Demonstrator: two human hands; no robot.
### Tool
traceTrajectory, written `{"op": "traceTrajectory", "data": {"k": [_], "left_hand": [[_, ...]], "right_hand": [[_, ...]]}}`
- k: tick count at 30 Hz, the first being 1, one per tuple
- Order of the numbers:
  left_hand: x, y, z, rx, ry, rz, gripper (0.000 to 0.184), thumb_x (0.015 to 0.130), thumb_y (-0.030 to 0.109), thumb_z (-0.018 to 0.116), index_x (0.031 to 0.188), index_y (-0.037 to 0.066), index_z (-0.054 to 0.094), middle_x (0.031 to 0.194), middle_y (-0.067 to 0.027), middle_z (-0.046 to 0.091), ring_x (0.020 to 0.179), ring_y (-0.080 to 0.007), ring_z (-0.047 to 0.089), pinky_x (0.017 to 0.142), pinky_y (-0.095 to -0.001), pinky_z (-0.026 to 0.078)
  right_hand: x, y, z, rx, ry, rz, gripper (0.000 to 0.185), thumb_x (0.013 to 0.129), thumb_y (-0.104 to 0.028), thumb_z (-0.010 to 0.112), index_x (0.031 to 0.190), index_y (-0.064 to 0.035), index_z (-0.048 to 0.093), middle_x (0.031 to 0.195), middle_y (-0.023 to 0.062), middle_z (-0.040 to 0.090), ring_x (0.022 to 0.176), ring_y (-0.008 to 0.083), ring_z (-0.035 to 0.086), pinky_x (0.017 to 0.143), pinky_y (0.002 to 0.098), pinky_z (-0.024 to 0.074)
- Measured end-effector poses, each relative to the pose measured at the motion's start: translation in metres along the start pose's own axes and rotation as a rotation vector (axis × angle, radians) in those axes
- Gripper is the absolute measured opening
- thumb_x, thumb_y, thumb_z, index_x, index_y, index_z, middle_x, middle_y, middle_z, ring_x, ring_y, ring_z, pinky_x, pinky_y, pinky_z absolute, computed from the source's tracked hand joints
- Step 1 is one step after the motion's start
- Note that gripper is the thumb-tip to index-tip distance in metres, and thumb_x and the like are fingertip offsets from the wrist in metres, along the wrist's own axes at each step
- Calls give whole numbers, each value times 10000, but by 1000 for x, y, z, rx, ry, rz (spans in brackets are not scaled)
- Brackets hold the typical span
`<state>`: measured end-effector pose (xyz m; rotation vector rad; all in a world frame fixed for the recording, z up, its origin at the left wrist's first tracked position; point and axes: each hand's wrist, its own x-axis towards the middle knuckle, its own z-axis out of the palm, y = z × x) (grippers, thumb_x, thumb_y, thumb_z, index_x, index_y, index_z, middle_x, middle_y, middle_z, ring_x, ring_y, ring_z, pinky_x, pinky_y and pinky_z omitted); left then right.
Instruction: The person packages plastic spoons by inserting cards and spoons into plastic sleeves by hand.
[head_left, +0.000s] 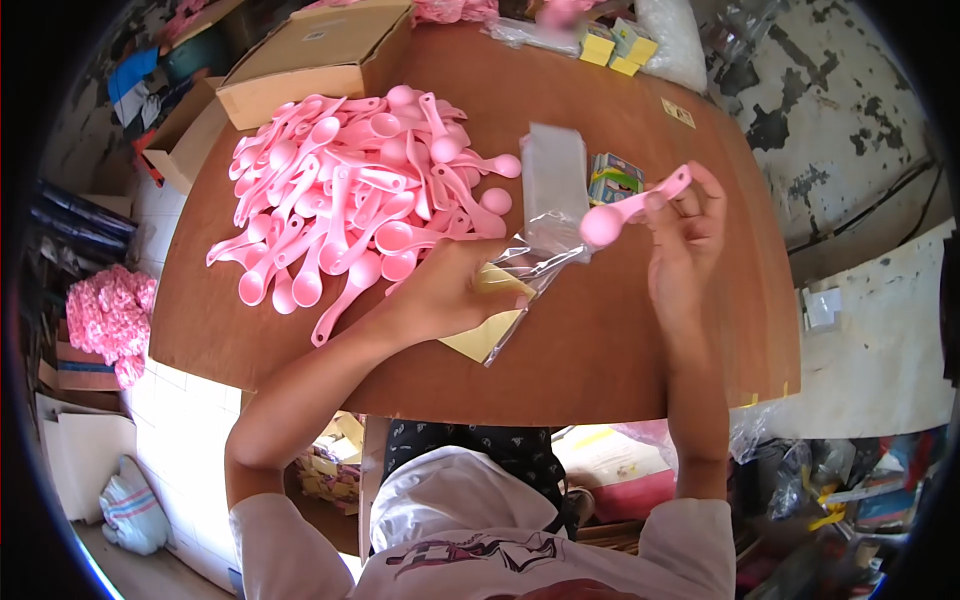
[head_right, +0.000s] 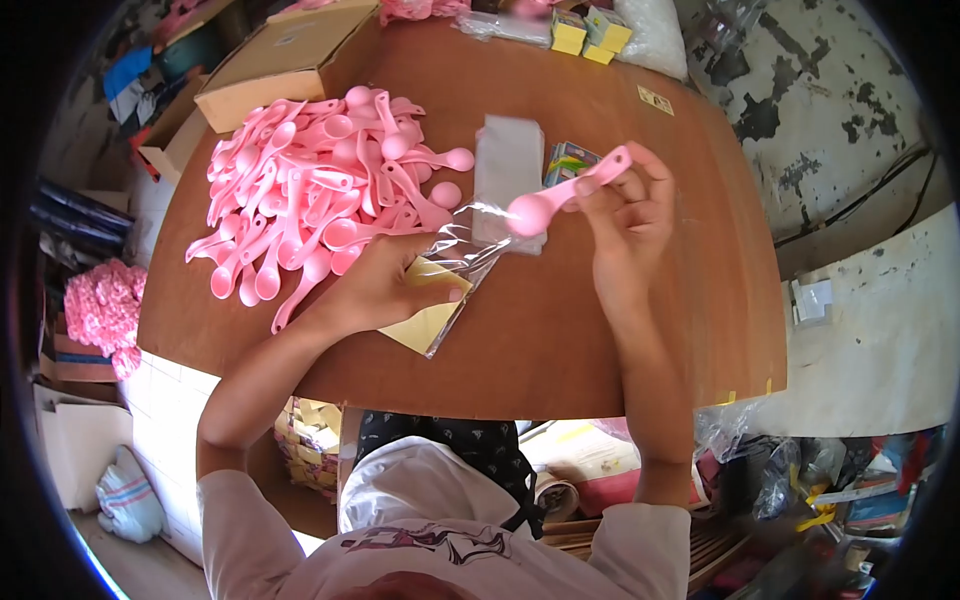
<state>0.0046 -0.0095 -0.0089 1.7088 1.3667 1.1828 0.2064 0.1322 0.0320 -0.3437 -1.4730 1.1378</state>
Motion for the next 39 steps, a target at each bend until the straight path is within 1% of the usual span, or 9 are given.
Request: {"op": "traceTrajectory", "data": {"k": [7, 11, 13, 17, 20, 23, 29, 31, 39], "left_hand": [[0, 6, -3, 4, -85, -195, 316, 826, 166, 765, 1070, 2, 650, 852, -26, 655, 775, -54, 554, 692, -251, 471], [0, 2, 0, 17, -49, -108, 299, 817, 166, 774, 1036, 1, 653, 807, -17, 642, 734, -54, 545, 645, -258, 463], [-1, 7, -1, 20, -53, -93, 335, 787, 180, 774, 1034, -12, 653, 774, -130, 670, 661, -164, 623, 635, -321, 489], [-1, 7, -2, 76, -74, -122, 342, 783, 177, 778, 1042, -8, 654, 785, -140, 676, 677, -169, 641, 636, -323, 496], [-2, 2, 1, 42, -46, -78, 291, 794, 167, 797, 977, -4, 649, 775, -49, 633, 698, -70, 540, 607, -278, 450], [-1, 3, 1, 75, -11, 20, 301, 790, 166, 800, 979, -9, 643, 772, -58, 624, 711, -68, 537, 618, -275, 446], [0, 10, -3, 92, -119, -169, 392, 794, 180, 796, 1096, -9, 634, 918, -96, 679, 854, -94, 599, 765, -282, 479], [-1, 4, 0, 62, -53, 4, 417, 805, 184, 787, 1136, -8, 622, 977, -99, 689, 898, -100, 606, 811, -286, 482], [-1, 7, 0, -1, -69, -24, 438, 813, 205, 781, 1158, -6, 614, 985, -83, 687, 920, -95, 598, 822, -282, 477]], "right_hand": [[-11, -17, 3, 79, 52, -116, 465, 864, 38, 659, 1245, -19, 397, 992, 150, 648, 790, 152, 642, 686, 270, 545], [-17, -11, 5, 8, 11, -146, 468, 858, 48, 663, 1240, -18, 401, 989, 144, 649, 811, 146, 637, 686, 261, 540], [-17, -8, 10, -58, -19, -78, 478, 851, 64, 661, 1243, -19, 400, 980, 128, 651, 830, 135, 633, 695, 254, 536], [-16, -2, 8, -88, -64, 16, 464, 846, 74, 658, 1226, -16, 408, 976, 109, 651, 838, 128, 634, 712, 254, 534], [-18, 1, 11, -69, -99, 30, 439, 844, 79, 654, 1203, -10, 418, 969, 95, 654, 841, 116, 634, 720, 255, 529], [-23, 3, 17, -28, -126, 103, 424, 841, 74, 659, 1185, -6, 425, 961, 89, 655, 844, 112, 636, 730, 259, 526], [-33, 13, 20, -129, -223, 57, 427, 835, 27, 691, 1178, -32, 444, 927, 60, 660, 839, 98, 644, 672, 216, 489], [-34, 14, 21, -191, -241, 19, 414, 832, 7, 704, 1165, -43, 463, 919, 45, 662, 830, 85, 644, 636, 193, 460], [-34, 10, 23, -209, -202, 13, 415, 822, -1, 722, 1159, -43, 484, 923, 43, 670, 836, 76, 642, 635, 187, 455]]}}
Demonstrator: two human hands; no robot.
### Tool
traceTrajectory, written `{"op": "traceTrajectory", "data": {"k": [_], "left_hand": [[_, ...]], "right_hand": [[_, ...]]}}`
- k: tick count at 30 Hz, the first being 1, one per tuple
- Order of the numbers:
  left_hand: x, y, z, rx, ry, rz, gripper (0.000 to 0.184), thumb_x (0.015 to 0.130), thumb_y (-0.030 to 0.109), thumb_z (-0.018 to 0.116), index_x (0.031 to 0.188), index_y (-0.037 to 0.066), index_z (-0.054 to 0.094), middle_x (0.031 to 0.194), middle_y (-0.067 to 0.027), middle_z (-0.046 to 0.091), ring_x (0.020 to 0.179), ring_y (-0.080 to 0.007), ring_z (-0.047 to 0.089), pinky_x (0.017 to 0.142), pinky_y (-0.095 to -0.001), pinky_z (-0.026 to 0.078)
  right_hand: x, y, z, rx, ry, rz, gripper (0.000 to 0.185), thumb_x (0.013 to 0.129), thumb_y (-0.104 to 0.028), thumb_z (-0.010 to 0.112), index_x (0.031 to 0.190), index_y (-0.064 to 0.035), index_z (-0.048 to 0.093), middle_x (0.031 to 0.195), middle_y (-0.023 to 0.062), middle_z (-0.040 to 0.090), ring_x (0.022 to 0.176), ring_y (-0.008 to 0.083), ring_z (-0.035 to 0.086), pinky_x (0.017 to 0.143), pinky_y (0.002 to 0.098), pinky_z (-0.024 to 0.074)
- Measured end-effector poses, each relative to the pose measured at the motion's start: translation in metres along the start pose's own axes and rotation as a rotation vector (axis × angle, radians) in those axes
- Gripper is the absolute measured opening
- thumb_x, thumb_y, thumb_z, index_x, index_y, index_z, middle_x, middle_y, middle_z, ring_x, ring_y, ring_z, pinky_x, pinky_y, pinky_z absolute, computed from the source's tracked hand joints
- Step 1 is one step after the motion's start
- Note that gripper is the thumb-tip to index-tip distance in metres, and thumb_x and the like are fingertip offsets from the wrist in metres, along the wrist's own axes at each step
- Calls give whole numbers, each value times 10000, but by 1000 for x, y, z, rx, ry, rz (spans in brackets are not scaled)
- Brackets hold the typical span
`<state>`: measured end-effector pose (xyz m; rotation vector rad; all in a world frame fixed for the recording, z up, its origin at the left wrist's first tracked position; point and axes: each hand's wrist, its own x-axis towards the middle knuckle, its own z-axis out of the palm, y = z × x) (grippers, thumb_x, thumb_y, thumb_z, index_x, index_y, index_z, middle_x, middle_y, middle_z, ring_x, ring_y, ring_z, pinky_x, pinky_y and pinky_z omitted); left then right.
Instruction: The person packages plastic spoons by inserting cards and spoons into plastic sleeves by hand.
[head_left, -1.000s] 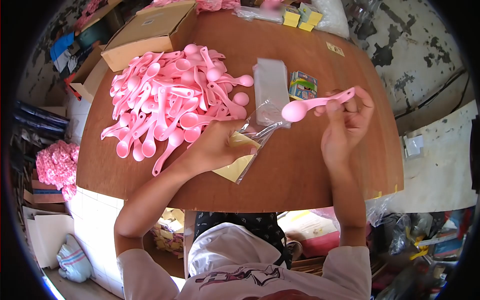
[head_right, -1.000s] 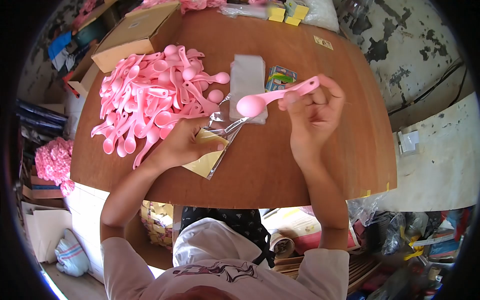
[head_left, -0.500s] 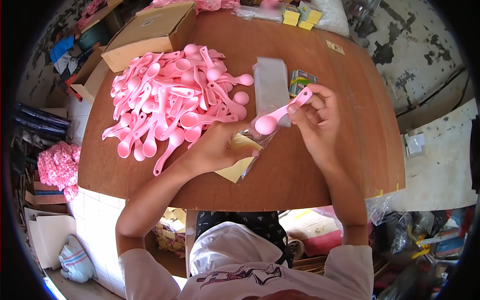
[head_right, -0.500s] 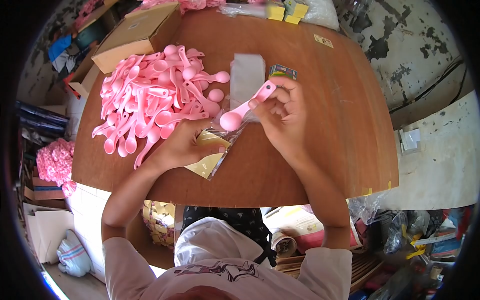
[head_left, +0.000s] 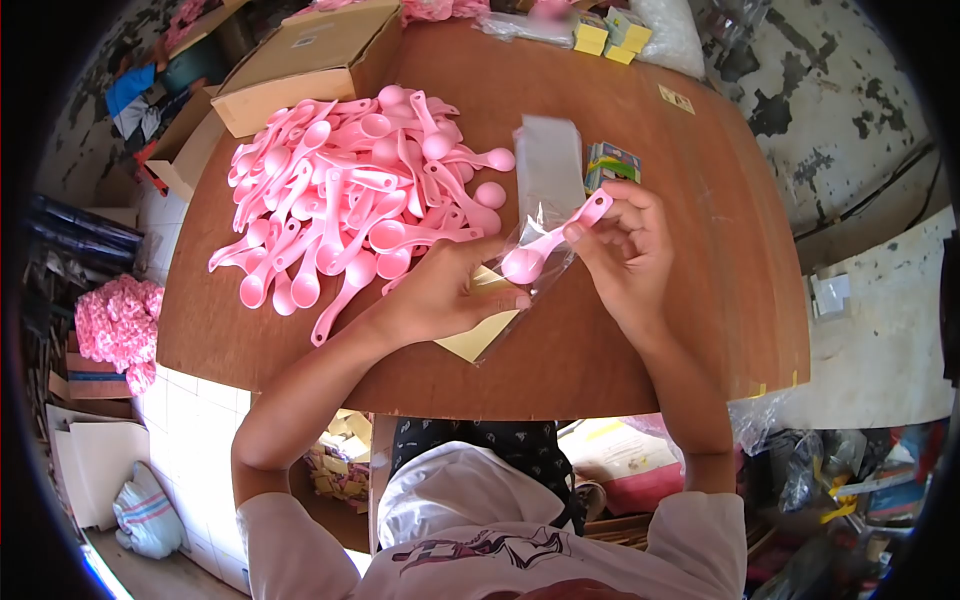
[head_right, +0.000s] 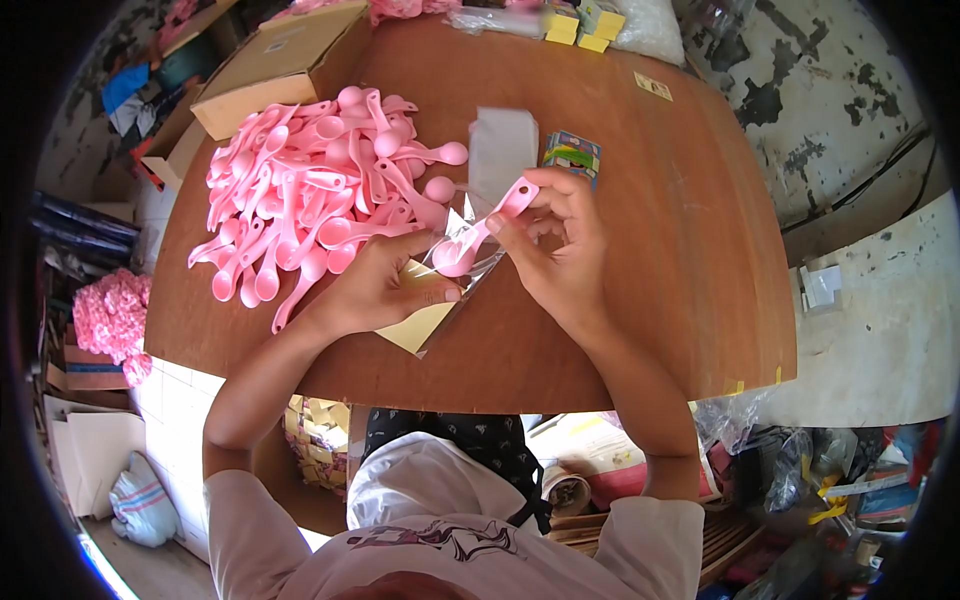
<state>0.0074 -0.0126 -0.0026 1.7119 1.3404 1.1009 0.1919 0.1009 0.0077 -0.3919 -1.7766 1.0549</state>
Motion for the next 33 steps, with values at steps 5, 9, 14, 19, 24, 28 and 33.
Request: {"op": "traceTrajectory", "data": {"k": [5, 9, 14, 19, 24, 28, 33], "left_hand": [[0, 0, 1, 27, 17, 12, 457, 803, 219, 791, 1155, -8, 607, 977, -82, 685, 903, -89, 590, 803, -280, 480], [-1, 8, -2, 31, -28, -73, 475, 804, 198, 790, 1178, -17, 592, 998, -91, 680, 909, -90, 588, 803, -284, 483], [0, -3, 4, -7, 28, 47, 482, 804, 168, 787, 1198, -19, 581, 1044, -101, 670, 962, -93, 589, 838, -289, 484], [2, -10, 7, -6, 114, 165, 496, 791, 188, 795, 1202, 18, 576, 910, -129, 664, 820, -160, 645, 746, -307, 494], [0, -7, 9, -102, 111, 153, 572, 791, 172, 794, 1268, 16, 518, 941, -127, 664, 860, -169, 644, 787, -313, 494], [-1, -8, 9, -62, 41, 174, 612, 792, 172, 794, 1298, 10, 488, 1014, -120, 653, 918, -182, 641, 816, -326, 493], [-4, 2, 6, -71, 26, 138, 685, 803, 209, 787, 1349, 5, 426, 1121, -132, 609, 1010, -212, 614, 864, -340, 476]], "right_hand": [[-1, 0, 0, -8, -1, -3, 428, 818, 2, 724, 1170, -43, 483, 922, 43, 673, 837, 73, 639, 637, 186, 457], [-4, -1, 4, 16, -27, 25, 344, 817, -1, 724, 1111, -32, 547, 966, 53, 654, 851, 89, 637, 661, 209, 482], [-3, -9, 2, -236, -193, -132, 82, 838, -64, 714, 905, -18, 705, 1084, 114, 579, 970, 174, 606, 774, 268, 512], [-6, 1, 5, -183, -243, -124, 152, 849, -90, 715, 976, -14, 680, 1126, 104, 571, 1045, 180, 568, 860, 301, 487], [1, -7, 2, 191, -129, 302, 389, 894, -118, 679, 1223, -17, 499, 1120, 103, 613, 1035, 153, 584, 858, 296, 476], [4, -7, -5, 348, -112, 478, 393, 919, -119, 648, 1246, -17, 453, 985, 109, 668, 981, 142, 616, 834, 276, 478], [14, -20, -5, 272, -130, 335, 403, 893, -57, 665, 1237, -4, 461, 944, 86, 667, 899, 117, 625, 798, 253, 487]]}}
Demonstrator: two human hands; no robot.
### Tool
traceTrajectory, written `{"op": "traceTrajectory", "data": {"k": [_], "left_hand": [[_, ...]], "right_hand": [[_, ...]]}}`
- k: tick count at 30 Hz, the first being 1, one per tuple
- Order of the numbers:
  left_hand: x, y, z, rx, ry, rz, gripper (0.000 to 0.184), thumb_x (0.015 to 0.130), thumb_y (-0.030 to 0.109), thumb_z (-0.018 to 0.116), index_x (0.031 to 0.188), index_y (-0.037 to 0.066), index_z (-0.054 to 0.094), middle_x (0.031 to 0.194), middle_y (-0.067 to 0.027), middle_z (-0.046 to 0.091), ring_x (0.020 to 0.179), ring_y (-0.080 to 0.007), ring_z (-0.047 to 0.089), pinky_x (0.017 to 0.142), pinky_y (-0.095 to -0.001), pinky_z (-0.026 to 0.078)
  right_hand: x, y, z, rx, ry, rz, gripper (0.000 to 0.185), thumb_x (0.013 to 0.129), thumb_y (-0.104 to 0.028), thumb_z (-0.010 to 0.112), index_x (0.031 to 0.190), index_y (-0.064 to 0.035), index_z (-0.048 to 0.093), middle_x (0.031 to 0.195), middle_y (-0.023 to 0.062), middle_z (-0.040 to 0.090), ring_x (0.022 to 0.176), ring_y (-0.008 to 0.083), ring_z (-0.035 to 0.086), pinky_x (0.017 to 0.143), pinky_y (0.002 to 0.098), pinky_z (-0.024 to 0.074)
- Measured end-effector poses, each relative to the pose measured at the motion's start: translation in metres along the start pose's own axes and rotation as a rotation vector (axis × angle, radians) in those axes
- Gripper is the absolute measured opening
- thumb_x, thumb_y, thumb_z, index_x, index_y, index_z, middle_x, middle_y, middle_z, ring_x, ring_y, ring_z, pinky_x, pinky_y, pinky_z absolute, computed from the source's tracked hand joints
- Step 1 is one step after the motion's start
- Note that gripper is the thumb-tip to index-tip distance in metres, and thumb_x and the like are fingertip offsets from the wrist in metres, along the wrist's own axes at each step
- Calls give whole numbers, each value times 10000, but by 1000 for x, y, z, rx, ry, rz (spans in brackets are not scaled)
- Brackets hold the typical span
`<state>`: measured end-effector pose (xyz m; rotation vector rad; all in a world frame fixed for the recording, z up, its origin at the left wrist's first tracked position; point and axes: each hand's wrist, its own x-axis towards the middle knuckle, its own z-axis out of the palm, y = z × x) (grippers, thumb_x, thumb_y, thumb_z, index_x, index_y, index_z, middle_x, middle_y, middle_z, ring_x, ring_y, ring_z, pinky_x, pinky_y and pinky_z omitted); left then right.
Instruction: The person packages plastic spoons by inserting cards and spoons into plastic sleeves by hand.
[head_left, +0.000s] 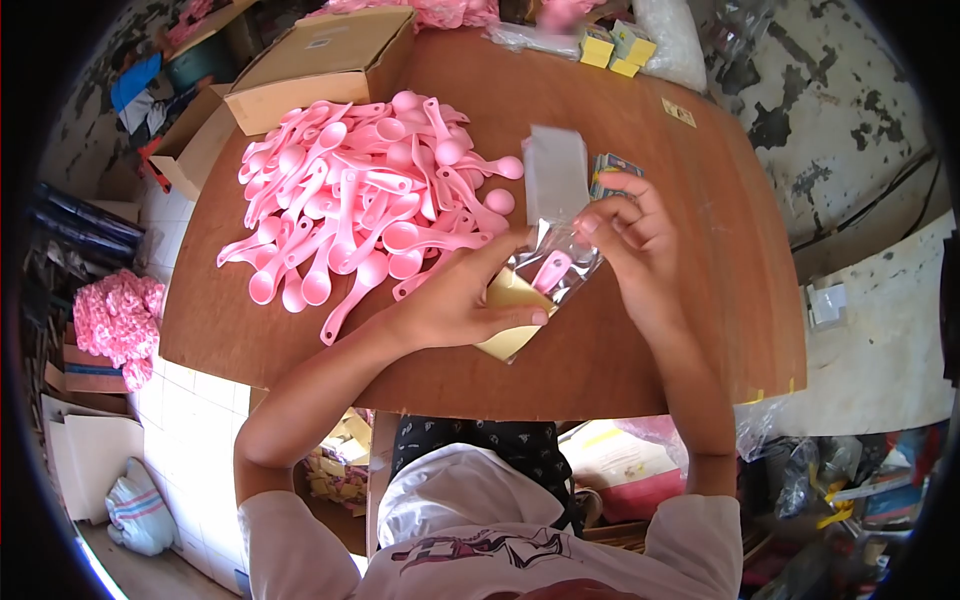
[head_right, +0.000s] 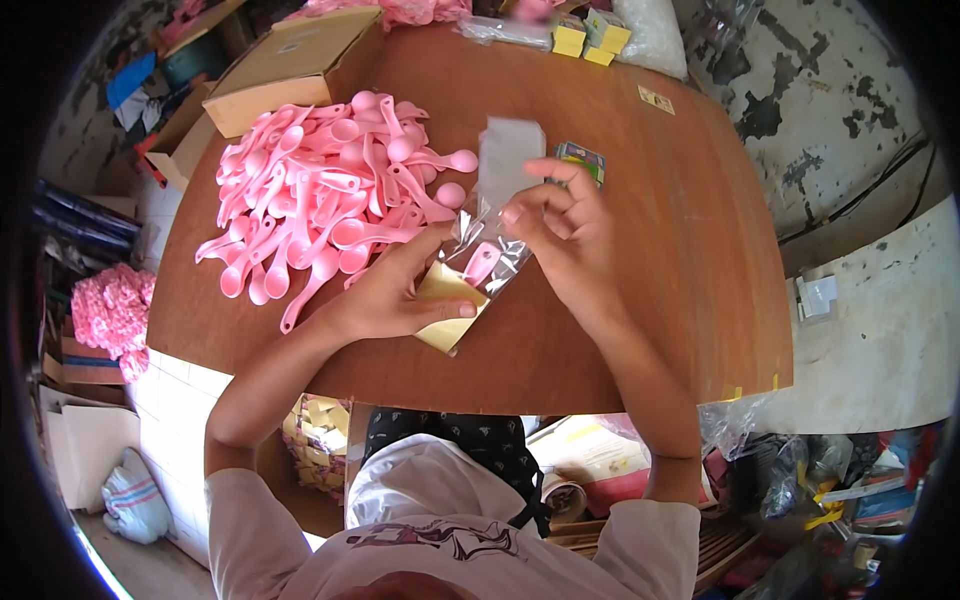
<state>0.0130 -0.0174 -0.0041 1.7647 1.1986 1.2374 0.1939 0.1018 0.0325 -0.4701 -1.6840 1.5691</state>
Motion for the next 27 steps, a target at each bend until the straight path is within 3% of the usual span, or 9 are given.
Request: {"op": "traceTrajectory", "data": {"k": [2, 6, 10, 12, 15, 19, 21, 24, 27], "left_hand": [[-2, 3, -2, -51, -14, -143, 711, 806, 222, 784, 1367, 9, 403, 1175, -141, 581, 1058, -226, 594, 889, -345, 467], [2, -3, -3, 123, 159, 158, 706, 820, 213, 765, 1389, 38, 385, 1288, -151, 478, 1147, -250, 520, 948, -369, 445], [1, -3, -7, 29, 228, 162, 657, 830, 196, 750, 1371, 51, 408, 1272, -143, 497, 1118, -256, 544, 947, -369, 452], [1, 0, -12, 30, 236, 176, 631, 837, 190, 743, 1362, 54, 420, 1270, -139, 501, 1109, -256, 552, 946, -365, 454], [-3, 7, -15, -18, 224, 110, 585, 870, 115, 692, 1369, 16, 402, 1314, -120, 497, 1172, -227, 519, 1021, -362, 413], [-4, 8, -18, -118, 168, 128, 509, 947, 309, 597, 1324, -4, 459, 1249, -129, 547, 1142, -225, 539, 983, -356, 426], [-4, 7, -20, -298, 20, 126, 555, 982, 445, 500, 1292, -15, 511, 1192, -108, 596, 1131, -192, 543, 966, -332, 425], [-8, 8, -17, -636, -94, 124, 580, 983, 463, 494, 1320, -9, 496, 1189, -99, 593, 1114, -175, 545, 967, -329, 420], [-4, 4, -13, -487, 6, 44, 441, 1001, 313, 520, 1300, -11, 524, 1107, -68, 628, 1028, -112, 566, 883, -275, 453]], "right_hand": [[6, -21, 6, -172, 38, -197, 391, 872, -4, 665, 1217, 9, 479, 925, 68, 666, 871, 111, 622, 764, 251, 498], [21, -67, 7, -636, 133, -783, 257, 859, 48, 637, 1107, 21, 576, 879, 73, 684, 812, 116, 654, 685, 249, 518], [22, -100, 7, -1147, 7, -873, 278, 874, 12, 652, 1144, 6, 589, 935, 89, 685, 864, 144, 670, 761, 271, 525], [30, -85, 3, -1045, -38, -618, 300, 820, 65, 658, 1115, 25, 623, 803, 68, 698, 728, 99, 665, 627, 253, 520], [17, -83, 6, -899, -87, -655, 330, 825, 57, 663, 1150, 22, 614, 814, 70, 701, 735, 93, 660, 620, 240, 510], [-4, -83, 25, -595, -73, -517, 326, 842, 45, 659, 1161, 14, 602, 817, 57, 699, 731, 80, 648, 608, 227, 498], [-9, -84, 36, -422, -137, -169, 328, 858, 31, 655, 1176, 12, 576, 835, 58, 693, 728, 78, 647, 606, 212, 506], [-4, -61, 41, -269, -209, -30, 320, 870, 24, 643, 1179, 13, 557, 849, 68, 686, 709, 79, 646, 587, 202, 511], [0, -43, 40, -258, -194, 35, 314, 874, 21, 636, 1177, 7, 556, 878, 78, 683, 698, 81, 642, 587, 200, 519]]}}
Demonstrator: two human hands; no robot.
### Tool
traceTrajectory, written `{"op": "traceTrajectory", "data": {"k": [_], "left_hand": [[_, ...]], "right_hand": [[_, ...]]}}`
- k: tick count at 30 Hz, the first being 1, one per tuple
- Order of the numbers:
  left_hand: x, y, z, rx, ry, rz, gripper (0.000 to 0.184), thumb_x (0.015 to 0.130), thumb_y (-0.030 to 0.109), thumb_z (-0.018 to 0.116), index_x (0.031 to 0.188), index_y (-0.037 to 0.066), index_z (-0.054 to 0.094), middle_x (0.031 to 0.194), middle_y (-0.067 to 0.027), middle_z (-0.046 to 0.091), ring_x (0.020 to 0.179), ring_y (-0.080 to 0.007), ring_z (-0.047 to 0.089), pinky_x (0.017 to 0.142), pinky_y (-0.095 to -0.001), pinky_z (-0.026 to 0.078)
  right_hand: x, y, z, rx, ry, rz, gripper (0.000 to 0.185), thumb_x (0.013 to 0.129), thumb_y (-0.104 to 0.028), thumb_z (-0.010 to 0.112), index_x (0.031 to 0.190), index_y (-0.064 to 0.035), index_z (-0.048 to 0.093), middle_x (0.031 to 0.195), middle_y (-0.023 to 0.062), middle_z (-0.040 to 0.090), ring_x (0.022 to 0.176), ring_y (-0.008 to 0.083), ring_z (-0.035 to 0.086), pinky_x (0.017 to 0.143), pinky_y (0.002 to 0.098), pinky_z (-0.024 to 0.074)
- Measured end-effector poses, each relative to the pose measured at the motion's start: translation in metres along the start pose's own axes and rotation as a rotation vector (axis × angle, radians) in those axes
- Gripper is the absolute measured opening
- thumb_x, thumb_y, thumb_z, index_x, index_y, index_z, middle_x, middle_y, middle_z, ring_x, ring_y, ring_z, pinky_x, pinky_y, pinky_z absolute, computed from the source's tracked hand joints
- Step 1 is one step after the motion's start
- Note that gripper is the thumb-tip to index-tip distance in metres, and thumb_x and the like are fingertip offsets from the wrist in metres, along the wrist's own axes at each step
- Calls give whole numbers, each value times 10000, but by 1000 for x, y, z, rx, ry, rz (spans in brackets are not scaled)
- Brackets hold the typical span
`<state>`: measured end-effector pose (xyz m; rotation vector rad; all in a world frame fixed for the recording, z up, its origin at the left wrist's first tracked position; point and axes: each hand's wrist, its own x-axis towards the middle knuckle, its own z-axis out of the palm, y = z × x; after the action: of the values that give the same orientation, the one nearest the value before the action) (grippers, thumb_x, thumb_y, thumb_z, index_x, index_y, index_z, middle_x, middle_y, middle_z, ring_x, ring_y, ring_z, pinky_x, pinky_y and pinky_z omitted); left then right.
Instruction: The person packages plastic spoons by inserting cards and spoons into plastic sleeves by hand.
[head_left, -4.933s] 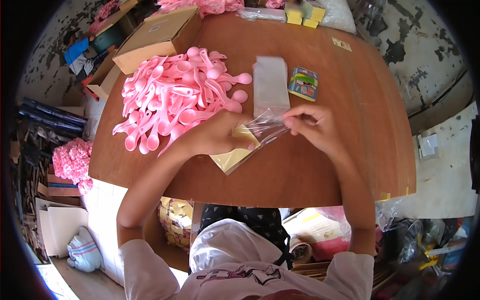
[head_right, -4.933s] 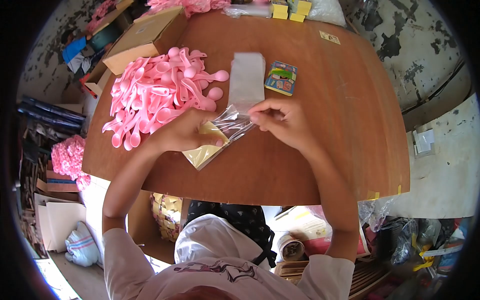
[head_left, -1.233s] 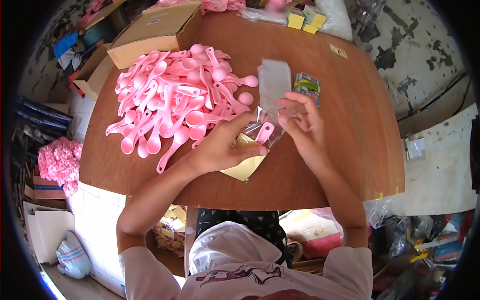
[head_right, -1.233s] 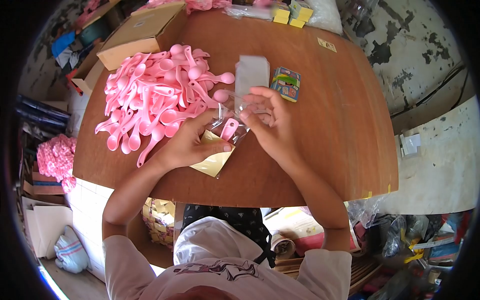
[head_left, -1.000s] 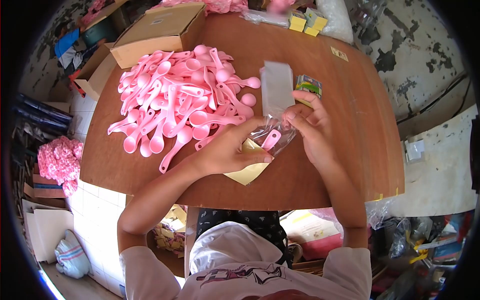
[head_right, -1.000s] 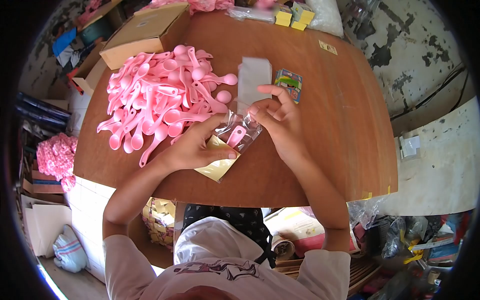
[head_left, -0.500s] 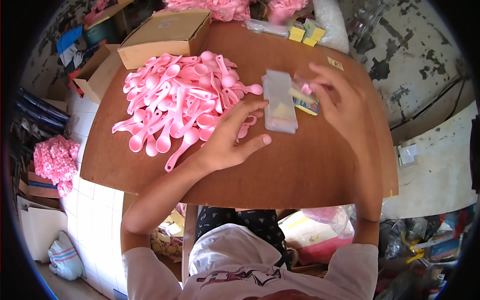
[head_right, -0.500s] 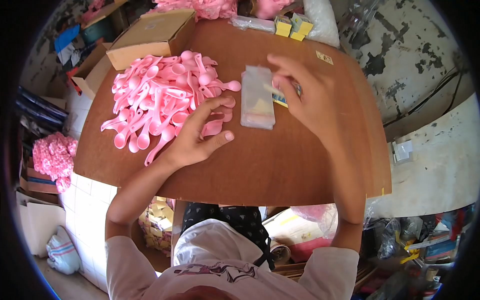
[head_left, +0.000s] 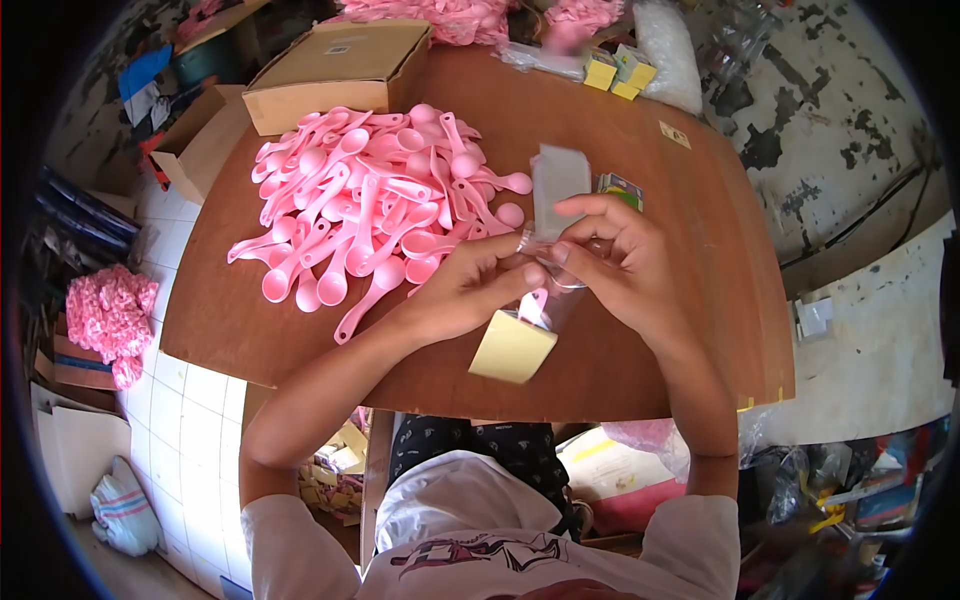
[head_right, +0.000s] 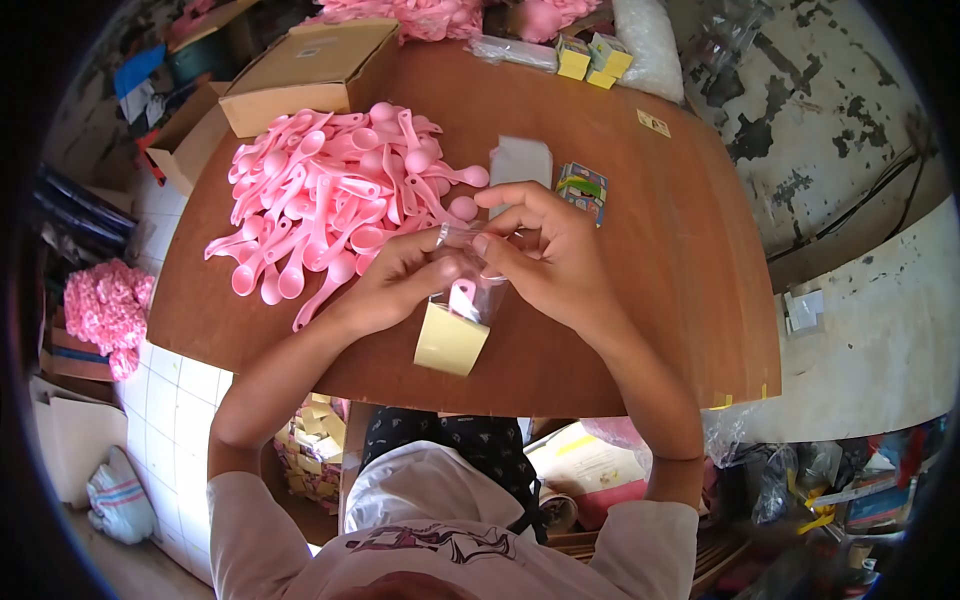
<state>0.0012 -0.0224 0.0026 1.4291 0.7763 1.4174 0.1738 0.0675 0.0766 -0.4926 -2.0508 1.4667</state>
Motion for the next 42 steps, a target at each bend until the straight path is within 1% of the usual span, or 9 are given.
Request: {"op": "traceTrajectory", "data": {"k": [2, 5, 7, 8, 12, 19, 21, 34, 42], "left_hand": [[5, -6, 0, 123, 82, -82, 296, 990, 137, 543, 1239, -22, 564, 1019, -37, 654, 942, -53, 572, 782, -232, 475], [4, -12, 0, 45, 103, -145, 273, 987, 124, 547, 1212, -28, 570, 1006, -44, 660, 902, -50, 577, 752, -229, 475], [4, -11, 5, -23, 138, -167, 248, 980, 90, 546, 1196, -29, 577, 976, -43, 671, 861, -46, 578, 727, -219, 471], [4, -12, 6, 13, 145, -165, 250, 976, 78, 546, 1200, -31, 571, 929, -35, 678, 827, -44, 581, 703, -220, 473], [3, -20, 9, 213, 149, -50, 258, 937, 40, 570, 1184, -34, 569, 744, -56, 668, 703, -31, 577, 609, -239, 470], [0, -14, 8, 521, 106, -15, 203, 906, -1, 584, 1106, -34, 580, 730, -73, 668, 600, -52, 551, 544, -256, 441], [0, -17, 6, 596, 91, 33, 236, 853, 0, 576, 1088, -23, 583, 683, -148, 621, 540, -226, 605, 528, -328, 457], [2, -13, 12, 604, 3, 144, 332, 853, -21, 574, 1183, 4, 596, 717, -170, 649, 532, -243, 620, 516, -330, 465], [2, -14, 10, 644, 38, 253, 294, 890, -18, 562, 1178, 17, 615, 672, -121, 618, 518, -135, 585, 495, -286, 437]], "right_hand": [[2, 10, -1, 18, 14, 45, 315, 873, 13, 641, 1177, 5, 558, 891, 72, 683, 702, 71, 636, 601, 206, 521], [5, 20, -4, -224, 101, -117, 270, 831, 5, 682, 1091, -8, 612, 898, 80, 677, 734, 120, 653, 645, 254, 527], [8, 22, -4, -597, 158, -562, 188, 775, 5, 714, 954, -22, 663, 881, 93, 658, 771, 199, 656, 670, 308, 519], [7, 22, -2, -639, 164, -584, 126, 732, -2, 732, 841, -31, 674, 866, 92, 627, 788, 260, 627, 669, 338, 507], [1, 24, 5, -835, 154, -589, 133, 713, -71, 759, 801, -38, 665, 864, 48, 598, 774, 229, 585, 663, 343, 493], [1, 25, 5, -1010, 117, -614, 87, 723, -86, 726, 770, -69, 654, 805, 12, 566, 737, 194, 578, 610, 329, 487], [0, 24, 6, -1060, 93, -580, 94, 708, -53, 696, 726, -70, 604, 760, 17, 539, 728, 191, 580, 574, 330, 482], [-4, 34, -7, -645, 54, -443, 170, 639, 44, 635, 698, -43, 501, 711, 69, 523, 600, 224, 564, 509, 330, 459], [-5, 35, -40, -401, 148, -281, 96, 737, 14, 609, 770, -41, 536, 763, 35, 566, 658, 145, 593, 565, 278, 474]]}}
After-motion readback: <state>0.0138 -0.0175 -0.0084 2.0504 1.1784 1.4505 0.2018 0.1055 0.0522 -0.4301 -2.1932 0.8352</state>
